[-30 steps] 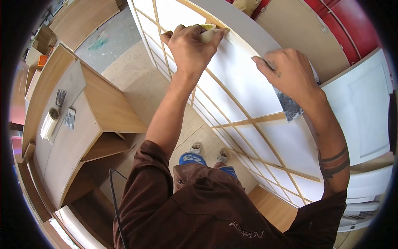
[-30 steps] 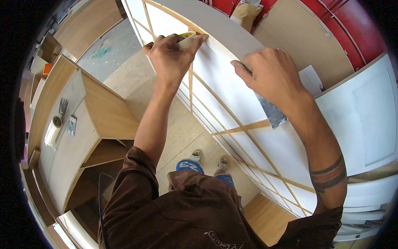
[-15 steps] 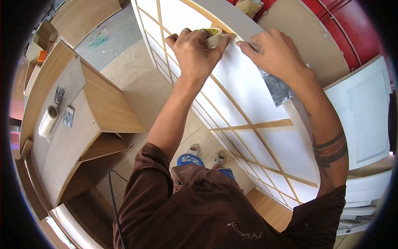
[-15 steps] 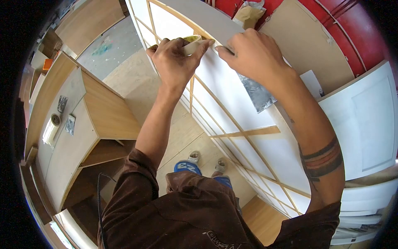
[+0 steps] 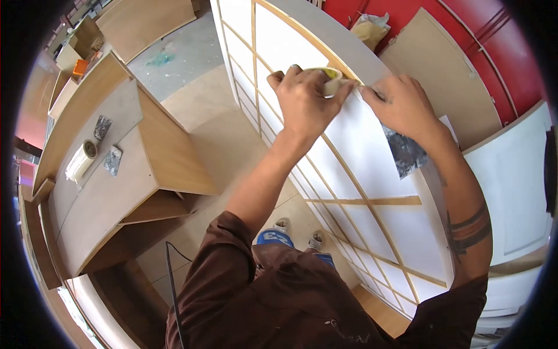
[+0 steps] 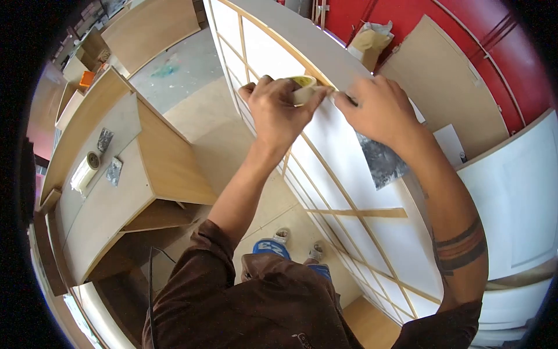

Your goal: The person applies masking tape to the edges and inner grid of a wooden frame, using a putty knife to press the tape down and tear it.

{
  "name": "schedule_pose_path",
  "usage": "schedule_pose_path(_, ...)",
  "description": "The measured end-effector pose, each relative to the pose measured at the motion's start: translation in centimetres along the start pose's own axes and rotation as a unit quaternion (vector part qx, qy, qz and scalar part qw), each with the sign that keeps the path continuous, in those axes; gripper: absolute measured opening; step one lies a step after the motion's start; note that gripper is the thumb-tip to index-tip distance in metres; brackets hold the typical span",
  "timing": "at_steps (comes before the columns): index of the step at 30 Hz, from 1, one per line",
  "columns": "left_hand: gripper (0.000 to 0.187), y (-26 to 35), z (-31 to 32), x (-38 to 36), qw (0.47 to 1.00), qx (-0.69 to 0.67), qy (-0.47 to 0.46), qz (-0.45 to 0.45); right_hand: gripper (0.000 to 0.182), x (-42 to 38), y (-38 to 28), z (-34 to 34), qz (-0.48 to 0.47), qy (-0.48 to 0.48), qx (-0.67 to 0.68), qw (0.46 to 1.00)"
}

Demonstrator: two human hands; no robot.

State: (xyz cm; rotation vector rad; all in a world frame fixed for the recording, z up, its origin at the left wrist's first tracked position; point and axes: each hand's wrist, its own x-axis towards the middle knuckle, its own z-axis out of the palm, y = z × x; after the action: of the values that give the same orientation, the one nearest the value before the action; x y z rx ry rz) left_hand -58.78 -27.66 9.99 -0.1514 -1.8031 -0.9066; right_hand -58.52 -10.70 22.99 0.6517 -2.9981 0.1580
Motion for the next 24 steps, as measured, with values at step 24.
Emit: schedule_pose_path(24,0.025,-5.7,-9.0,7.1,0.860,-0.214,-0.459,0.057,0.030,-1.1,1.0,1.1,-0.037,0.036,0.027,0.998)
